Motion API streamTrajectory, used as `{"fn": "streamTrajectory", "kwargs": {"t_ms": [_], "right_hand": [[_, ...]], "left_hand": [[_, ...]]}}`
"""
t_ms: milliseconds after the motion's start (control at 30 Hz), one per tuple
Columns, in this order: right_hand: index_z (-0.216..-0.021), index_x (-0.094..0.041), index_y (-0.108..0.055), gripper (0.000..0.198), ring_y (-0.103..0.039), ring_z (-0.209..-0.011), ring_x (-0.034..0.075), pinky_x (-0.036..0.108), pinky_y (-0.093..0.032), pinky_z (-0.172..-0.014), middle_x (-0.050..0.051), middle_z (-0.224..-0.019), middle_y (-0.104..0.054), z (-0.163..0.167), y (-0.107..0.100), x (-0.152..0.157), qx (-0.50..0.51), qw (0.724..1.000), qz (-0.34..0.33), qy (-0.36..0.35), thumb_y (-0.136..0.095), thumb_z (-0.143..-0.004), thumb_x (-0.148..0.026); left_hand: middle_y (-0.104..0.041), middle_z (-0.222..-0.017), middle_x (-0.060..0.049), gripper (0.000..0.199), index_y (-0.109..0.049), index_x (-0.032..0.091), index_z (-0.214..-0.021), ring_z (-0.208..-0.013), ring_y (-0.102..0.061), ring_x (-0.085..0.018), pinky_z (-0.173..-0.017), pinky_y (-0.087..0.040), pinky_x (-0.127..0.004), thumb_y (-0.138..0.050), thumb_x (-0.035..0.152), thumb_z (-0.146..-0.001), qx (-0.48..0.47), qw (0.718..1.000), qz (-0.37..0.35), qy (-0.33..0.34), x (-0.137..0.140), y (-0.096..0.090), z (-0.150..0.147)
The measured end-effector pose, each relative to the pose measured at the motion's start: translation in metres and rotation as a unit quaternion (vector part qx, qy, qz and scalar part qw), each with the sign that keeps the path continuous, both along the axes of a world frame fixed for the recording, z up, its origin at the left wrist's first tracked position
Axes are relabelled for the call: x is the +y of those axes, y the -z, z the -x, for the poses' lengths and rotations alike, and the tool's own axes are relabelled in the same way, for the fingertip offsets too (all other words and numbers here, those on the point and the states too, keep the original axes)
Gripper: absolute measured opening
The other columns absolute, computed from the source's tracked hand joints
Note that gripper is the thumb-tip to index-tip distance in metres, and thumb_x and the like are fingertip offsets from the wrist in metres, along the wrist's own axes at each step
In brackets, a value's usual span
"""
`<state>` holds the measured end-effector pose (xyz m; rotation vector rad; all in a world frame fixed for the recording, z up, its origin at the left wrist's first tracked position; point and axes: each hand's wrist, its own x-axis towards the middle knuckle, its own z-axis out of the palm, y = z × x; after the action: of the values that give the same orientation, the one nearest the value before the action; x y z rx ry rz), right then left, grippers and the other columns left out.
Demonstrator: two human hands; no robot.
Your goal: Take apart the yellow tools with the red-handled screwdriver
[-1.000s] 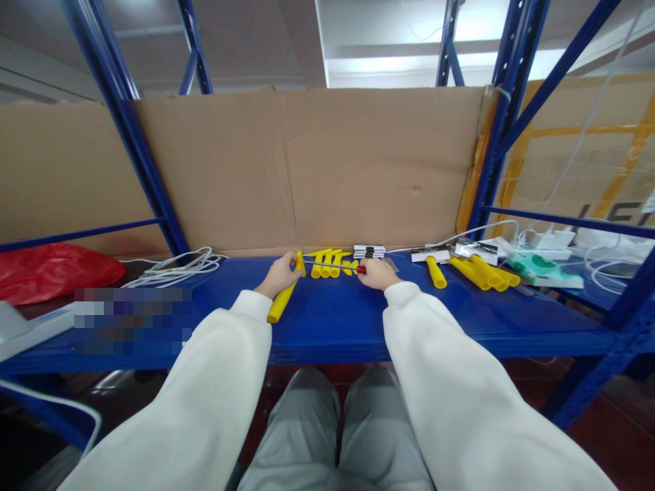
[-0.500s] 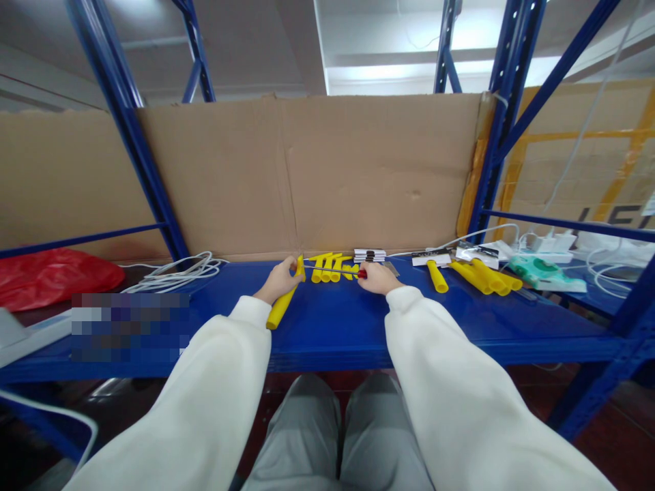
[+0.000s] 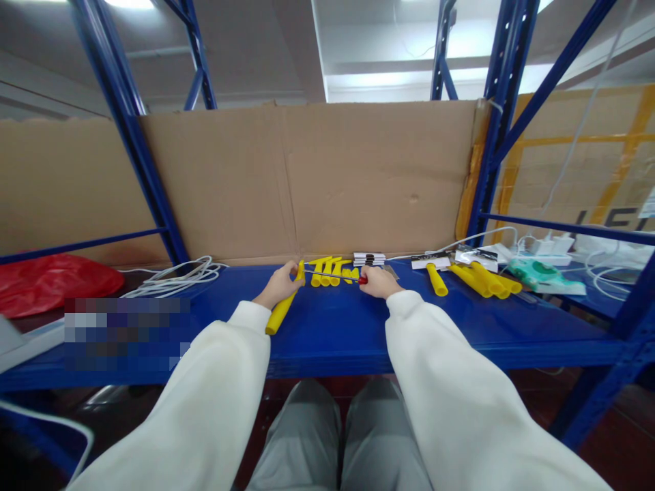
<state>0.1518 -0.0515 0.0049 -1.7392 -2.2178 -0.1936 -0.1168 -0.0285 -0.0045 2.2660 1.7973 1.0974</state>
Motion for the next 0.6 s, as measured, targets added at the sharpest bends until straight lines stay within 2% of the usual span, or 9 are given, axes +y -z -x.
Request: {"fn": "streamTrajectory", "kwargs": {"t_ms": [367, 600], "right_hand": [[-0.082, -0.021, -0.060, 0.012, -0.062, -0.073, 0.017, 0.024, -0.037, -0.062, 0.003, -0.079, -0.070, -0.010, 0.008, 0.013, 0.020, 1.000, -0.002, -0.024, -0.064, -0.074, -0.014], [-0.089, -0.020, -0.064, 0.016, -0.066, -0.080, 0.020, 0.026, -0.036, -0.067, 0.005, -0.083, -0.073, -0.008, 0.003, 0.009, -0.074, 0.996, -0.014, -0.046, -0.060, -0.077, -0.010]], "left_hand": [[-0.073, -0.096, -0.005, 0.015, -0.057, 0.022, -0.088, -0.096, -0.069, -0.022, -0.083, -0.051, -0.030, -0.065, 0.016, -0.076, -0.009, 1.000, 0.000, 0.005, 0.002, 0.002, 0.001], [-0.073, -0.092, -0.005, 0.014, -0.059, 0.021, -0.087, -0.094, -0.069, -0.023, -0.083, -0.052, -0.031, -0.065, 0.018, -0.075, -0.005, 1.000, -0.006, 0.002, 0.004, 0.002, 0.001]]}}
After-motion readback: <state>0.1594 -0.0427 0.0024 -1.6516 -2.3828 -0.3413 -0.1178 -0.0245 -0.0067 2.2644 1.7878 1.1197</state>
